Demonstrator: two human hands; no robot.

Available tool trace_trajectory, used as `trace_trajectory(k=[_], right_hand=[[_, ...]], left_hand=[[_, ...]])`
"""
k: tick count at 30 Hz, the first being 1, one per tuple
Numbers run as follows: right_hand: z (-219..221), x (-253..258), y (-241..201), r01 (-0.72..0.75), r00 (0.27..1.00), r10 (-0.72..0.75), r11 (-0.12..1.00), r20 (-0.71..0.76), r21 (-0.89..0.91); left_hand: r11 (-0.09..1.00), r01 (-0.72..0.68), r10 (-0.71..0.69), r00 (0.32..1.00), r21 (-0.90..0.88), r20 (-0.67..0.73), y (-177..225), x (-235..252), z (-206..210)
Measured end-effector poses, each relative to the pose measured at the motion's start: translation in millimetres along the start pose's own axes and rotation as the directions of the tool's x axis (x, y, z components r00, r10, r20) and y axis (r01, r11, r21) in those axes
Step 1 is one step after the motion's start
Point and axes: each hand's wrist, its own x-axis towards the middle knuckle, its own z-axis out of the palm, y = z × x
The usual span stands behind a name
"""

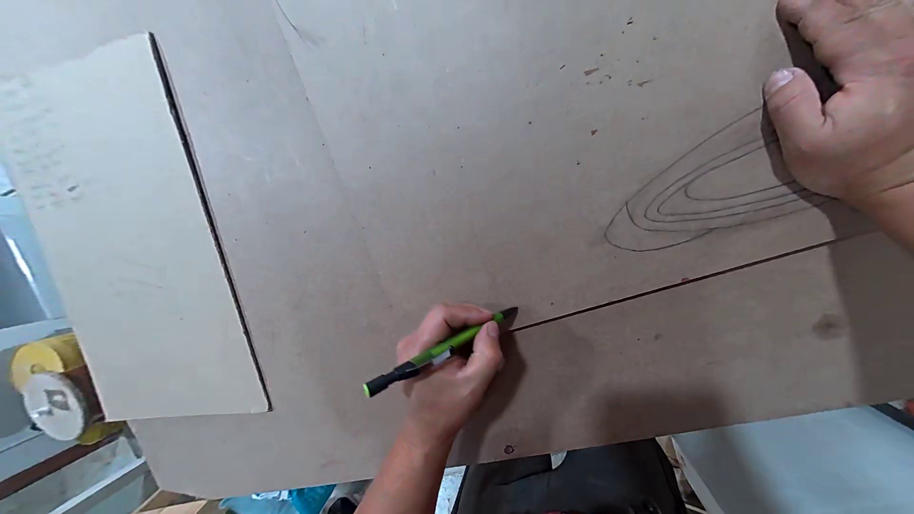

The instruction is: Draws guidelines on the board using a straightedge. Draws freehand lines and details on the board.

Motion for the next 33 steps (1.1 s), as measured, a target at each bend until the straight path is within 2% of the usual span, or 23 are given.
trace_trajectory(k=[6,12,18,33], right_hand=[[2,1,2,0.034,0.999,-0.034,0.999,-0.024,0.018],[2,1,5,0.091,0.995,-0.090,0.996,-0.029,0.025],[1,1,5,0.076,0.997,-0.076,0.997,-0.004,0.021],[1,1,5,0.090,0.996,-0.089,0.996,-0.020,0.026]], left_hand=[[0.999,0.033,-0.033,0.998,-0.011,-0.048,0,16,-10],[0.997,-0.006,-0.002,0.995,-0.074,-0.104,-7,76,-19],[0.994,-0.039,0.028,0.993,-0.099,-0.116,-6,128,-16],[0.996,-0.004,-0.003,0.997,-0.091,-0.079,-2,153,-12]])
